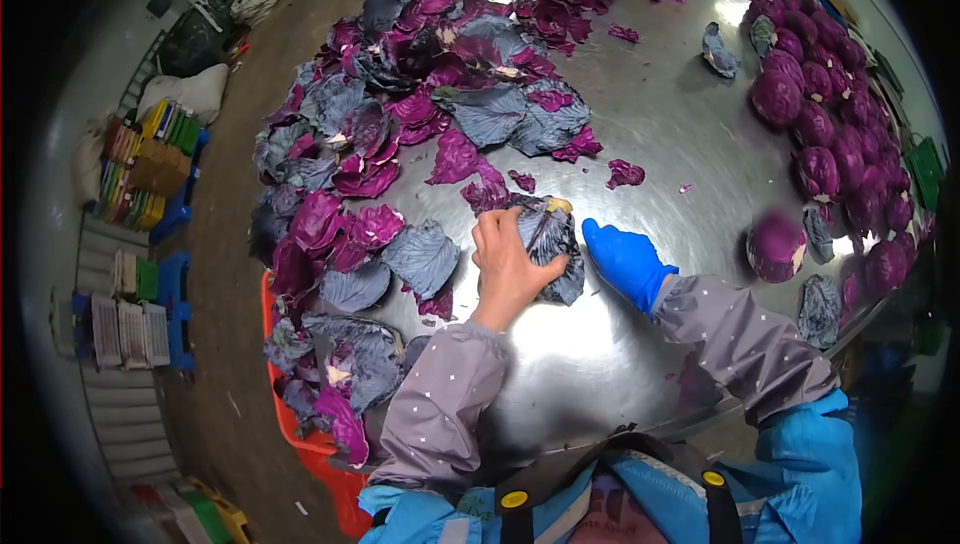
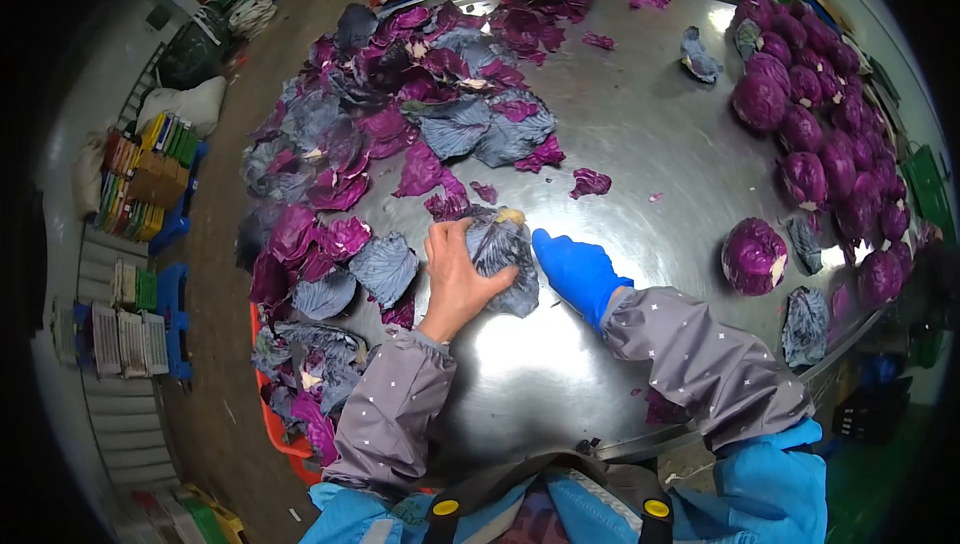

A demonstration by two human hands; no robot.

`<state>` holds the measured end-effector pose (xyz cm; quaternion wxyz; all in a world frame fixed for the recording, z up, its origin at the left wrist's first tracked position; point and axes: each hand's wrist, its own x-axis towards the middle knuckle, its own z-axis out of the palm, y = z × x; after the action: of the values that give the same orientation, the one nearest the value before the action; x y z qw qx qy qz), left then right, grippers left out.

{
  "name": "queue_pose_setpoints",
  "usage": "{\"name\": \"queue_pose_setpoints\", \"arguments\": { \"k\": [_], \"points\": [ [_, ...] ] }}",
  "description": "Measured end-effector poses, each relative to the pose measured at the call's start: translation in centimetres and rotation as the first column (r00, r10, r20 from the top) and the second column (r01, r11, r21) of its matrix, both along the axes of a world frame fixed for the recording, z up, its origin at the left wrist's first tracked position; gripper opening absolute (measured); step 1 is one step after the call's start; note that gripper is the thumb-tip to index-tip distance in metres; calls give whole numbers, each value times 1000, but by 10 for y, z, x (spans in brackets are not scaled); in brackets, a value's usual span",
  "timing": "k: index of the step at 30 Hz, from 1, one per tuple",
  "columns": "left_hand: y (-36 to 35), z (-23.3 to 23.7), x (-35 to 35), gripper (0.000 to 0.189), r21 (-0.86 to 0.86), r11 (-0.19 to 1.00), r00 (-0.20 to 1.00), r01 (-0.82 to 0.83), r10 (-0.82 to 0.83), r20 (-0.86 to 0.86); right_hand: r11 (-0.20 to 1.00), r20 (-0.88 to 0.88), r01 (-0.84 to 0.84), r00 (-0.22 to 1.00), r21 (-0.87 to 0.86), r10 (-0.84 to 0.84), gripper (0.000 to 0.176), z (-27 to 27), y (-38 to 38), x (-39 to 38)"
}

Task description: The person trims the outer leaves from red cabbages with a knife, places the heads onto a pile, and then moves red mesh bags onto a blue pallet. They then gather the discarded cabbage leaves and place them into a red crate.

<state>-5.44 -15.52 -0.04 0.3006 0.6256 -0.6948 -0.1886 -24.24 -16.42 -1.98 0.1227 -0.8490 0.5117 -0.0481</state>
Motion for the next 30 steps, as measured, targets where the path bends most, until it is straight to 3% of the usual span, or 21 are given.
{"name": "queue_pose_setpoints", "arguments": {
  "k": [1, 3, 6, 10, 12, 14, 16, 18, 19, 22, 23, 24, 26, 27, 28, 30],
  "points": [
    [1, -1, -3, 76, 7, 1000, 1000, -20, 20, -3, 1000, 1, -1, 1000, 4, 1, 31, -6, -4, 4],
    [7, 0, -19, 75, -15, 1000, 997, -4, 5, 78, 963, -41, 155, 988, 222, -149, 29, -14, -15, 11],
    [16, -2, -32, 77, -67, 998, 984, 18, -6, 180, 954, 54, 131, 987, 269, -150, 27, -36, -23, 0],
    [42, -15, -16, 78, -169, 985, 999, 42, -38, 26, 948, -17, 129, 991, 290, -130, 27, -31, -18, 0],
    [63, -25, -4, 77, -245, 968, 988, 54, -88, -130, 962, 38, 110, 992, 249, -123, 27, -31, -7, -2],
    [83, -24, 19, 75, -205, 976, 989, 77, -100, -105, 959, 96, 128, 983, 254, -157, 30, -23, 5, -1],
    [96, -14, 48, 74, 36, 996, 996, 80, -78, -42, 955, 117, 116, 981, 271, -152, 36, -6, 18, 4],
    [101, -7, 75, 71, 34, 997, 986, -76, 70, 148, 946, 254, 124, 945, 300, -205, 50, 0, 31, 10],
    [109, -4, 78, 70, 104, 967, 945, -234, 202, 256, 947, 258, 122, 945, 298, -203, 50, 0, 36, 14],
    [113, 40, 44, 71, -65, 985, 968, -161, 170, 183, 938, 423, 120, 869, 326, -258, 50, -8, 51, 19],
    [110, 42, 31, 75, -53, 995, 987, -82, 89, 137, 969, 431, 18, 894, 246, -126, 44, -9, 55, 20],
    [105, 36, 21, 75, -59, 998, 994, -27, 33, 106, 990, 498, -23, 866, 140, -50, 50, -43, 58, 21],
    [92, 16, 8, 74, -70, 997, 974, -34, 48, 221, 939, 440, 102, 864, 328, -247, 52, -16, 65, 28],
    [87, 8, 7, 74, -55, 997, 984, -58, 67, 167, 941, 410, 170, 867, 293, -284, 51, -14, 67, 25],
    [80, 0, 12, 73, -35, 999, 1000, -28, 28, 3, 937, 410, 193, 860, 291, -304, 50, -18, 65, 18],
    [76, 3, 11, 71, -29, 999, 999, 29, -28, 25, 921, 428, 240, 830, 306, -358, 45, -21, 65, 10]
  ]
}}
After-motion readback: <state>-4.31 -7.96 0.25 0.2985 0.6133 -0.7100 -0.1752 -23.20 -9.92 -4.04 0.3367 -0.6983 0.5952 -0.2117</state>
